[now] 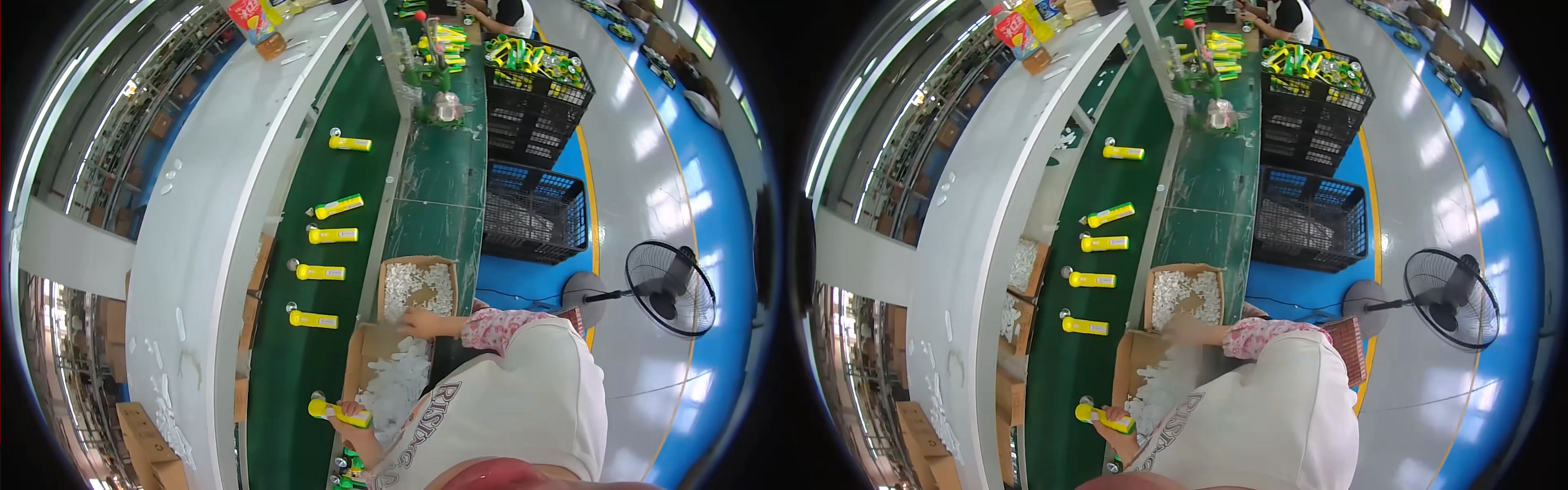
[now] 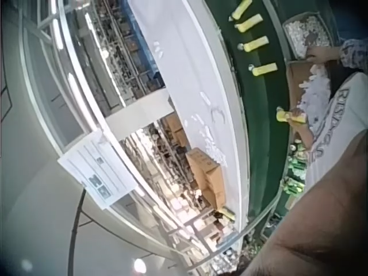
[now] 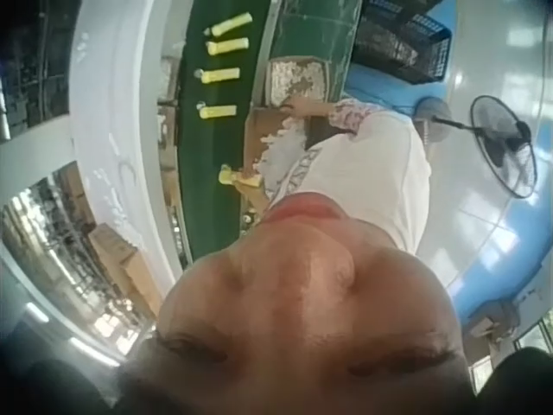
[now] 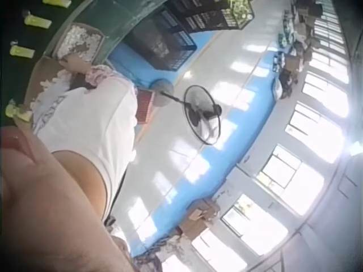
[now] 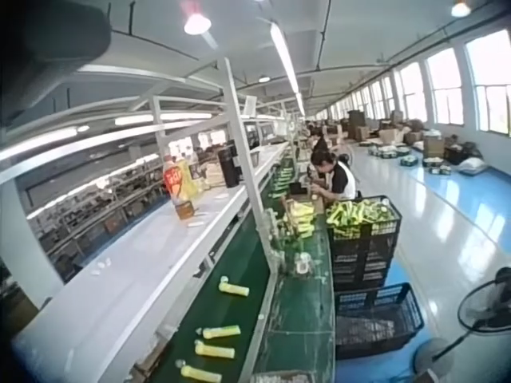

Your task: Manually assembling flashlight components on a production line.

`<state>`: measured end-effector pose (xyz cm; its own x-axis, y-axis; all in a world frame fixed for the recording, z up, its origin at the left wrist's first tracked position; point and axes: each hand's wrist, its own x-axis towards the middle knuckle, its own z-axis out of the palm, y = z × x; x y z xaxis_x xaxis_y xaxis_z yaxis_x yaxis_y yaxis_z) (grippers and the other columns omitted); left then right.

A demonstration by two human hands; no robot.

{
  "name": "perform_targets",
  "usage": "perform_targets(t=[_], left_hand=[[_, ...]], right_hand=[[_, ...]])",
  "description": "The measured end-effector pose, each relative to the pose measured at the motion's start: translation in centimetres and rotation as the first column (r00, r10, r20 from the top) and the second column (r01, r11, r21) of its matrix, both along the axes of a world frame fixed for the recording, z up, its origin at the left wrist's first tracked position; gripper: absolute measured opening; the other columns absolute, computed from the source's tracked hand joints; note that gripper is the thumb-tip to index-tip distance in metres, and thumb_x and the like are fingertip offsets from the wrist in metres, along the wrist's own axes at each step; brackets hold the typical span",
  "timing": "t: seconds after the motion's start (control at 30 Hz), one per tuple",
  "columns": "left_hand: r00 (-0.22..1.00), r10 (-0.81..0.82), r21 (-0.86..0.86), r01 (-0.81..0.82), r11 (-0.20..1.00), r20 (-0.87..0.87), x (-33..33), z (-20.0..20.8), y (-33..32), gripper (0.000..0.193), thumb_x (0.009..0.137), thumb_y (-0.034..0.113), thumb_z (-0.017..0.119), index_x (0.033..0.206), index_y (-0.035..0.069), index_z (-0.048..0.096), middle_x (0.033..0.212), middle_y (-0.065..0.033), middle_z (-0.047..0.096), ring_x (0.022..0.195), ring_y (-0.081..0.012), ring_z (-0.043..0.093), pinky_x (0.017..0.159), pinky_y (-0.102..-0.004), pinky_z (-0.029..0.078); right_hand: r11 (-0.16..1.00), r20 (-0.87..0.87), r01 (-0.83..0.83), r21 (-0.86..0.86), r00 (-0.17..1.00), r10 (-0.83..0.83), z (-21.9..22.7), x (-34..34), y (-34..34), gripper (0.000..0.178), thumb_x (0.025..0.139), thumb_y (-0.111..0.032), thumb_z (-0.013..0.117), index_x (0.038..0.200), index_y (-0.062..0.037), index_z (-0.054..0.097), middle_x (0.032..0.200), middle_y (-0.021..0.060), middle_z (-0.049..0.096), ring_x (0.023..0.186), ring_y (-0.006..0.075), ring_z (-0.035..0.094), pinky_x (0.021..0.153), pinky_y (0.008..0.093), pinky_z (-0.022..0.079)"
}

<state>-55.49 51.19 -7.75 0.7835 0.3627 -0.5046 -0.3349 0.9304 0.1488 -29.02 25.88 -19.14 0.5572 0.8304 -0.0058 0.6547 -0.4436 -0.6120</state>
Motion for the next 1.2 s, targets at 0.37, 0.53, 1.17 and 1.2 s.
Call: perform_targets(t=[0.37, 0.53, 1.17, 1.2], left_hand=[[0.869, 0.489, -0.407, -0.422, 0.810, 0.074, 1.0, 4.0, 1.4, 0.043, 0.080, 0.011, 0.069, 0.117, -0.002, 0.051, 0.109, -0.0172, 0.054, 0.110, -0.0324, 0.052, 0.102, -0.0459, 0.045], [0.940, 0.300, -0.097, -0.287, 0.953, 0.165, -1.1, -0.6, 1.5, 0.046, 0.086, 0.009, 0.066, 0.125, -0.005, 0.048, 0.118, -0.0198, 0.056, 0.116, -0.0332, 0.052, 0.110, -0.0464, 0.037], [0.925, -0.376, 0.419, 0.364, 0.832, -0.057, 12.2, 5.2, -9.8, 0.062, 0.088, 0.035, 0.064, 0.138, 0.008, 0.040, 0.132, -0.0118, 0.053, 0.122, -0.0282, 0.051, 0.102, -0.0456, 0.042], [0.940, -0.338, 0.458, 0.323, 0.828, -0.053, 12.3, 5.1, -9.8, 0.047, 0.095, 0.025, 0.057, 0.135, 0.005, 0.041, 0.127, -0.0127, 0.054, 0.113, -0.0253, 0.057, 0.100, -0.0387, 0.045]], right_hand=[[0.969, 0.045, 0.152, -0.197, 0.988, -0.146, -0.2, 0.4, -0.6, 0.022, 0.076, -0.023, 0.069, 0.091, -0.0061, 0.066, 0.100, 0.0150, 0.063, 0.097, 0.0355, 0.059, 0.083, 0.0463, 0.049], [0.970, -0.010, 0.242, -0.023, 0.970, -0.242, -0.2, 0.8, -0.7, 0.022, 0.076, -0.024, 0.066, 0.091, -0.0079, 0.067, 0.093, 0.0171, 0.063, 0.092, 0.0349, 0.062, 0.080, 0.0448, 0.051], [0.799, -0.805, 0.431, 0.419, 0.583, 0.108, 16.5, 1.5, 0.4, 0.015, 0.089, -0.009, 0.066, 0.101, -0.0003, 0.068, 0.086, 0.0041, 0.069, 0.075, 0.0100, 0.064, 0.068, 0.0268, 0.054], [0.799, -0.795, 0.384, 0.463, 0.578, 0.183, 17.9, 1.6, 0.9, 0.015, 0.089, -0.006, 0.065, 0.102, -0.0001, 0.067, 0.089, 0.0051, 0.069, 0.077, 0.0108, 0.065, 0.069, 0.0259, 0.054]])
